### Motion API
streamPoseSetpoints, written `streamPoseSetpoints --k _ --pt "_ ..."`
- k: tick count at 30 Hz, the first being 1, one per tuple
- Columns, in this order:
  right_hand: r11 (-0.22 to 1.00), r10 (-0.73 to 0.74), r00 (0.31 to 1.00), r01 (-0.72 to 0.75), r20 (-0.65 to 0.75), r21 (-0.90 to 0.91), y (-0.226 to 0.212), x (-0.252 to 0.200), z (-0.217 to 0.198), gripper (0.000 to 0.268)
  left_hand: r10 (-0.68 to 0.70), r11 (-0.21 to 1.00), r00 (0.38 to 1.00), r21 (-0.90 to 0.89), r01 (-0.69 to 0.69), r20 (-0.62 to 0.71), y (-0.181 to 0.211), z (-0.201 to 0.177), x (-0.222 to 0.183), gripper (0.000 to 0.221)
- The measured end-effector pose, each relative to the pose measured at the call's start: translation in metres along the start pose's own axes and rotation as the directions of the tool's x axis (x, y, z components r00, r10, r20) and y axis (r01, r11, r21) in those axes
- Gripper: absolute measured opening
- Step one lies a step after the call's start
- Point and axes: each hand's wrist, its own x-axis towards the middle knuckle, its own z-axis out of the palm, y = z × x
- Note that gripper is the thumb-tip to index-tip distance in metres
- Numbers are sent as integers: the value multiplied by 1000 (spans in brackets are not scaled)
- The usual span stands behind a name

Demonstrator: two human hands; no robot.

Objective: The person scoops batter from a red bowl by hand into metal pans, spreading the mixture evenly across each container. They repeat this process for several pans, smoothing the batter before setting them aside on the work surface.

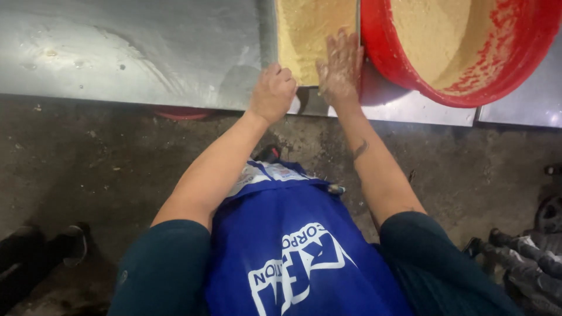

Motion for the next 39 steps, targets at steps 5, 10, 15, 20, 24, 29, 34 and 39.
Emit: streamPoseSetpoints --k 5,10,15,20,24,29,34,39 --pt "994 -108 994 108 19 14 -4 -72 0 65 -43 999 999 6 43 6 7 2 1 7" --pt "594 28 984 -158 176 788 2 -97 -5 61 -171 982 985 -77 170 1 20 -26 -5 7" --pt "-951 -74 997 -75 13 299 9 -2 30 55 -418 908 908 -26 419 44 50 -72 -74 8" --pt "-999 31 996 28 -83 -42 -10 31 49 70 -512 857 857 108 504 62 70 -104 -136 8" --pt "-998 -65 996 -63 55 -29 -6 -19 32 78 -480 874 872 141 465 98 76 -89 -127 13" --pt "-991 -118 974 -128 191 43 29 -102 5 71 -267 963 960 55 263 81 64 -21 -36 23" --pt "-843 -12 964 -153 266 516 94 -144 20 56 -261 930 964 282 235 57 45 12 -2 18" --pt "49 386 859 -383 336 923 104 -97 50 43 -219 927 976 313 206 7 37 6 -14 27"
